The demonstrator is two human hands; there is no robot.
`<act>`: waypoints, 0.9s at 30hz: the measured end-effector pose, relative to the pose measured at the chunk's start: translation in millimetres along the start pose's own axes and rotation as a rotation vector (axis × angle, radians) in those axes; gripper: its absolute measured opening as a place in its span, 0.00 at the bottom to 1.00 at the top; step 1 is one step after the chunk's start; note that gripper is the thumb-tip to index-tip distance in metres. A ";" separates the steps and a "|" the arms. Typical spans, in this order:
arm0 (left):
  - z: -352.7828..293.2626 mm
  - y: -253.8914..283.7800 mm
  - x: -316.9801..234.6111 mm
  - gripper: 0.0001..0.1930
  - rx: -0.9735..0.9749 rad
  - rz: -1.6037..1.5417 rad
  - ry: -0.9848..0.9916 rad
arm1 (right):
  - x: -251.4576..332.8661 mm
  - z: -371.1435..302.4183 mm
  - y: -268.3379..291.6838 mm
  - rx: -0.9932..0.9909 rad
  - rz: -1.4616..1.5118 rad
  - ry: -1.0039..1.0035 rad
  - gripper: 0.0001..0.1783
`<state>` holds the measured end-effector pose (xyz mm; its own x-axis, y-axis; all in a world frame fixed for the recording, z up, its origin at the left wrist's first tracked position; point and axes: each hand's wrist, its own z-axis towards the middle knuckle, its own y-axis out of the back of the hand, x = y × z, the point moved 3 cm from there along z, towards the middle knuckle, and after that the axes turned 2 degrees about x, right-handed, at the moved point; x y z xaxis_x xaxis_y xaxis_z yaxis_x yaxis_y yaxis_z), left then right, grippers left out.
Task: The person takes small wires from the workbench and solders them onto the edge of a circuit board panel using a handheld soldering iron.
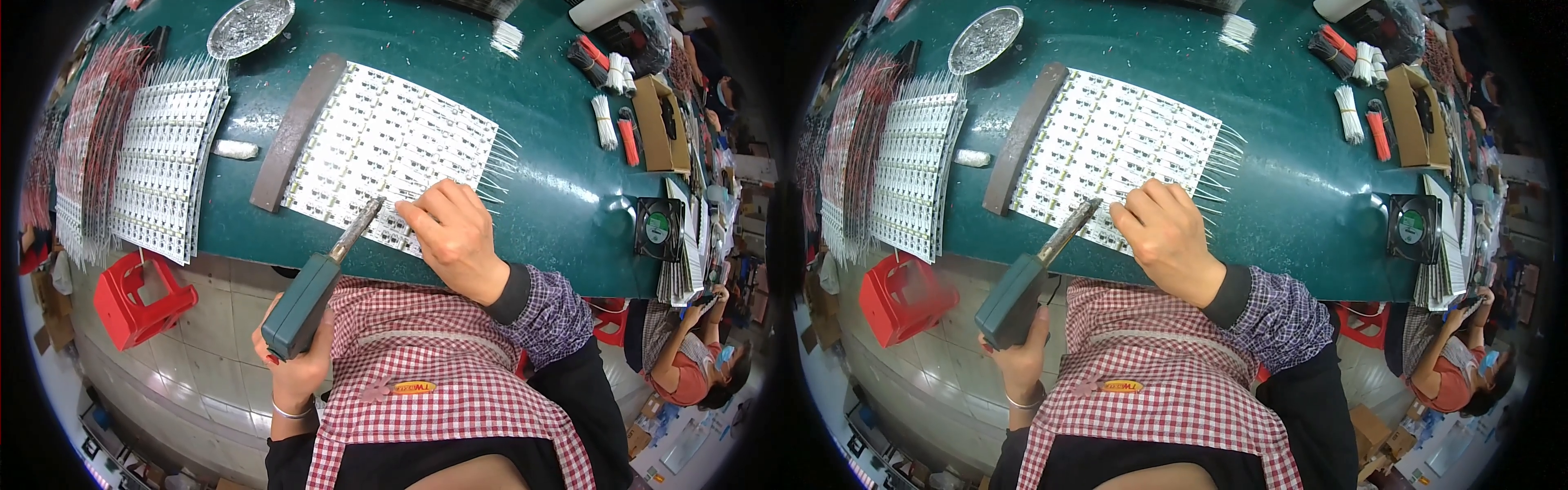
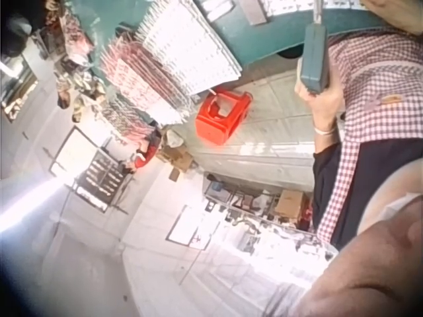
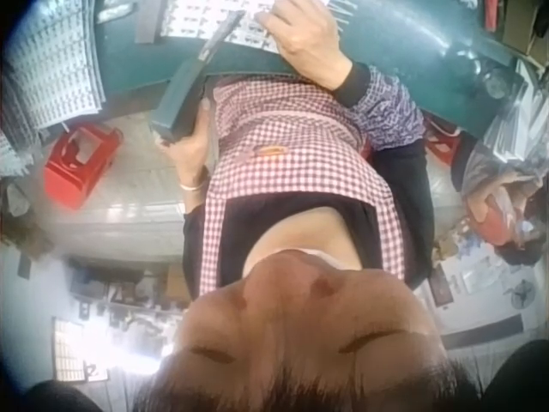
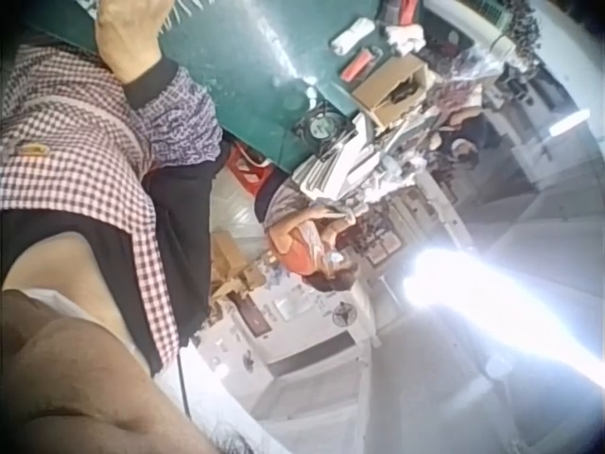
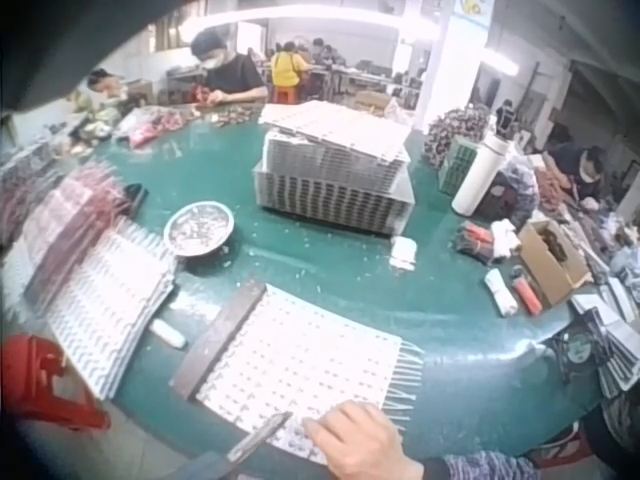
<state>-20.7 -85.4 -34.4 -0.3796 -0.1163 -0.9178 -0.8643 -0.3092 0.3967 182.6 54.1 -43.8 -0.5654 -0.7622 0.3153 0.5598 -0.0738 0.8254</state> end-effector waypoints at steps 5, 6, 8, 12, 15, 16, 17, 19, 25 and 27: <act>5.0 -0.3 -6.9 0.08 0.017 0.086 -0.112 | 1.0 2.6 1.3 -0.024 0.016 -0.027 0.18; 4.5 -0.1 -7.2 0.08 0.018 0.087 -0.111 | 1.1 2.6 1.5 -0.032 0.013 -0.025 0.18; 3.6 0.5 -7.2 0.09 0.014 0.089 -0.107 | 1.2 2.8 1.4 -0.031 0.010 -0.027 0.18; -1.2 1.9 -3.7 0.09 0.000 0.082 -0.060 | 0.9 2.4 1.1 -0.027 0.013 -0.029 0.17; -3.5 2.7 -4.0 0.11 -0.078 0.033 -0.044 | 1.3 2.2 1.4 -0.025 0.012 -0.039 0.17; -3.8 2.6 -2.9 0.11 -0.093 0.018 -0.056 | 1.2 1.8 1.1 -0.026 0.012 -0.039 0.17; -3.8 2.6 -2.9 0.11 -0.107 0.002 -0.068 | 0.6 1.1 1.3 -0.036 0.010 -0.043 0.16; -8.9 6.4 -1.6 0.12 -0.061 0.044 -0.051 | 0.1 0.4 4.5 -0.046 0.005 -0.049 0.16; -9.4 5.3 1.1 0.12 -0.114 0.058 -0.040 | 11.2 3.6 20.6 -0.099 -0.016 -0.018 0.17; -7.9 3.8 -1.1 0.10 -0.171 0.051 -0.078 | 11.1 4.1 17.3 -0.038 -0.032 0.020 0.14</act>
<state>-21.0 -93.9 -32.1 -0.4512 -0.0648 -0.8900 -0.7771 -0.4618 0.4276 183.5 47.0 -24.1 -0.5715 -0.7716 0.2794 0.5644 -0.1225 0.8164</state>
